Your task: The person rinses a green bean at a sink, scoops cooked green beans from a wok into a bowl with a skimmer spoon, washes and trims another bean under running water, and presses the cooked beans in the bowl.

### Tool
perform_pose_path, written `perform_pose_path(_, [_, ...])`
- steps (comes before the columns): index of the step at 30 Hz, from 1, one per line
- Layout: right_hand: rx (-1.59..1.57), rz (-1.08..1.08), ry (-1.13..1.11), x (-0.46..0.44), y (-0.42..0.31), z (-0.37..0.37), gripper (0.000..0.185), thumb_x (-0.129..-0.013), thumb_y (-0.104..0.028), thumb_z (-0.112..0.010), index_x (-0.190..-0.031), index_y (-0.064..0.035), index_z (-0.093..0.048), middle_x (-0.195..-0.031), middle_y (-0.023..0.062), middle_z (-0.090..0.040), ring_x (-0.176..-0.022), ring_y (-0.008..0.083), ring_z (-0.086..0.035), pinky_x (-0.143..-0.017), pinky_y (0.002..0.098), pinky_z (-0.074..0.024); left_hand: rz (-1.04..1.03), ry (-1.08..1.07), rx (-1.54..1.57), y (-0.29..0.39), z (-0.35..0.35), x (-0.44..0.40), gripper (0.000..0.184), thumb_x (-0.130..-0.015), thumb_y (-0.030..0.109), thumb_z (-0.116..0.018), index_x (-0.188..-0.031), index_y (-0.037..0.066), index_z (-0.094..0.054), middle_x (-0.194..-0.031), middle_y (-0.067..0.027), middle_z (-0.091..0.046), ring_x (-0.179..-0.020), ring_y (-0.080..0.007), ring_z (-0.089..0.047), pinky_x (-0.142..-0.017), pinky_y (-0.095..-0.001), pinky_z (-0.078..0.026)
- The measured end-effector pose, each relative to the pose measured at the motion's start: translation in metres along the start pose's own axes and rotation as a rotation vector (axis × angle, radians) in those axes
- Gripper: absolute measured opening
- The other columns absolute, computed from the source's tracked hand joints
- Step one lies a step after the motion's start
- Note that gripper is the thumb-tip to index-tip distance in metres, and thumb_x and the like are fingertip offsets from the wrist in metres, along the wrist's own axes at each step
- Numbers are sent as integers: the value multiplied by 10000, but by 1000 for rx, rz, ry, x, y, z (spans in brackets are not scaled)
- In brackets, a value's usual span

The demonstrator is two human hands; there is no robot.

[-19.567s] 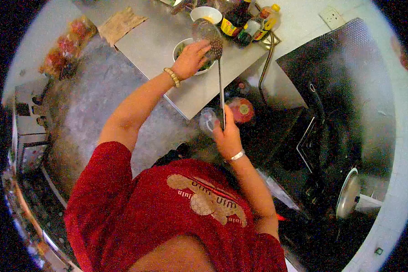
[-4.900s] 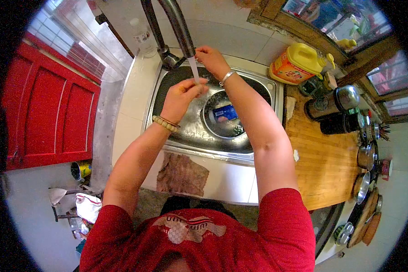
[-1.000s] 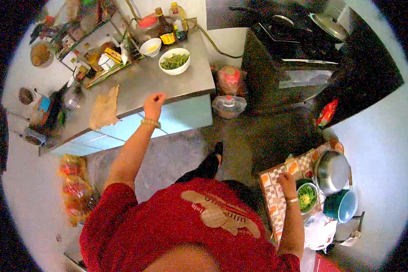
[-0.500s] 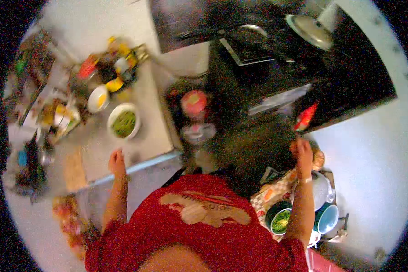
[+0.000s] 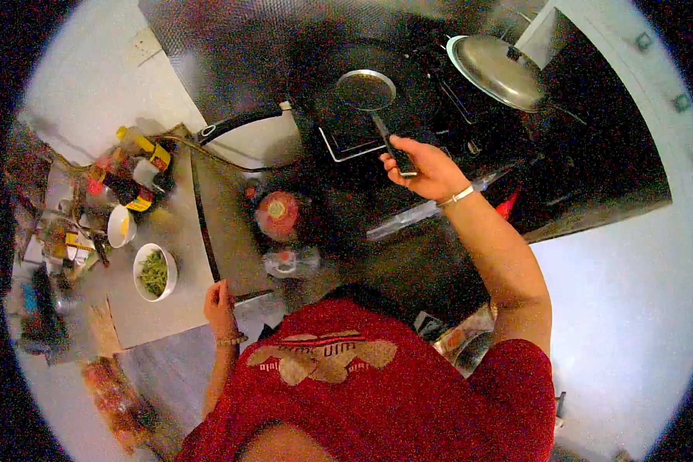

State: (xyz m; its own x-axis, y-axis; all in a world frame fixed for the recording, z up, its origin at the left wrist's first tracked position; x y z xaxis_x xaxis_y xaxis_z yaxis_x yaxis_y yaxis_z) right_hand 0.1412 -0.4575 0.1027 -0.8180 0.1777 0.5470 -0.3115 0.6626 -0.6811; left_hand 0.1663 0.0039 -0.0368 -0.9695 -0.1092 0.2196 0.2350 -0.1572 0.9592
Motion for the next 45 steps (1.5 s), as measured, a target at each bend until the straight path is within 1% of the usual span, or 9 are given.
perform_pose_path(7, [497, 117, 83, 26, -56, 28, 285, -787, -100, -577, -1032, -2, -469, -720, 63, -530, -591, 115, -488, -467, 240, -396, -72, -81, 12, -5, -61, -17, 132, -850, 166, -582, -843, 36, -600, -672, 14, -528, -577, -46, -459, -507, -185, -368])
perform_pose_path(10, [1217, 287, 297, 32, -83, 57, 461, -770, -93, -581, -1176, 20, -393, -775, 142, -571, -616, 210, -557, -511, 316, -444, -94, -180, -14, -14, -78, -36, 122, -847, 158, -585, -854, 37, -601, -690, 11, -542, -602, -47, -482, -530, -190, -388])
perform_pose_path(12, [1700, 835, 386, 40, -97, 55, 496, -791, -72, -556, -1237, 6, -354, -806, 181, -578, -663, 264, -561, -614, 347, -450, -116, -228, 0, -10, -89, -44, 122, -844, 154, -587, -859, 34, -603, -692, 12, -547, -596, -51, -484, -534, -195, -395])
perform_pose_path(16, [1808, 654, 496, 33, -95, 49, 487, -796, -65, -524, -1244, 2, -346, -875, 278, -568, -824, 410, -557, -708, 399, -444, -151, -273, -43, -1, -100, -50, 124, -841, 151, -588, -872, 33, -606, -702, 13, -554, -599, -55, -494, -537, -198, -403])
perform_pose_path(18, [1781, 767, 401, 28, -83, 34, 495, -787, -68, -509, -1251, -5, -348, -808, 246, -579, -731, 348, -582, -635, 377, -459, -147, -315, -44, 3, -102, -51, 125, -842, 151, -586, -880, 34, -607, -704, 10, -559, -604, -57, -501, -543, -199, -409])
perform_pose_path(23, [835, 85, 140, 25, -39, 2, 470, -807, -95, -533, -1242, -14, -377, -724, 58, -502, -538, 86, -447, -398, 230, -352, -102, -314, -48, -5, -89, -57, 123, -850, 148, -574, -879, 32, -606, -691, 4, -561, -601, -58, -505, -542, -202, -414])
perform_pose_path(30, [-25, -78, -133, 30, -13, -30, 279, -867, -94, -497, -1130, -28, -430, -777, 89, -486, -533, 79, -405, -386, 167, -301, -26, -277, -11, -11, -68, -61, 137, -854, 160, -571, -879, 29, -605, -691, -2, -563, -590, -63, -505, -544, -196, -415])
perform_pose_path(40, [276, 133, -3, 32, -26, -18, 398, -824, -123, -525, -1185, -10, -400, -739, 68, -515, -534, 108, -466, -413, 220, -367, -1, -258, 30, -23, -65, -62, 146, -854, 177, -571, -879, 36, -602, -702, -1, -560, -607, -64, -508, -542, -198, -417])
perform_pose_path(45, [871, 330, 293, 24, -66, 15, 470, -790, -110, -522, -1211, 43, -382, -698, 93, -545, -512, 142, -515, -418, 281, -413, -31, -304, 0, -23, -77, -58, 174, -861, 206, -564, -888, 37, -597, -691, -10, -558, -589, -76, -507, -521, -211, -405])
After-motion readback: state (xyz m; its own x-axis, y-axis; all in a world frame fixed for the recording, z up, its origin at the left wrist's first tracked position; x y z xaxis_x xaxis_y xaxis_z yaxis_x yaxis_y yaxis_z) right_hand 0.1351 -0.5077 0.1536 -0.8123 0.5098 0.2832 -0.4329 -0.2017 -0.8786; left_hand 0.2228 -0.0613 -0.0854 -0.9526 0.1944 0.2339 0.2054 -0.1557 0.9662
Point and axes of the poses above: each hand's wrist, its own x-axis away from the middle knuckle, its own z-axis out of the back of the hand, y = z × x, the point moved 6 cm from there along -x, towards the middle knuckle
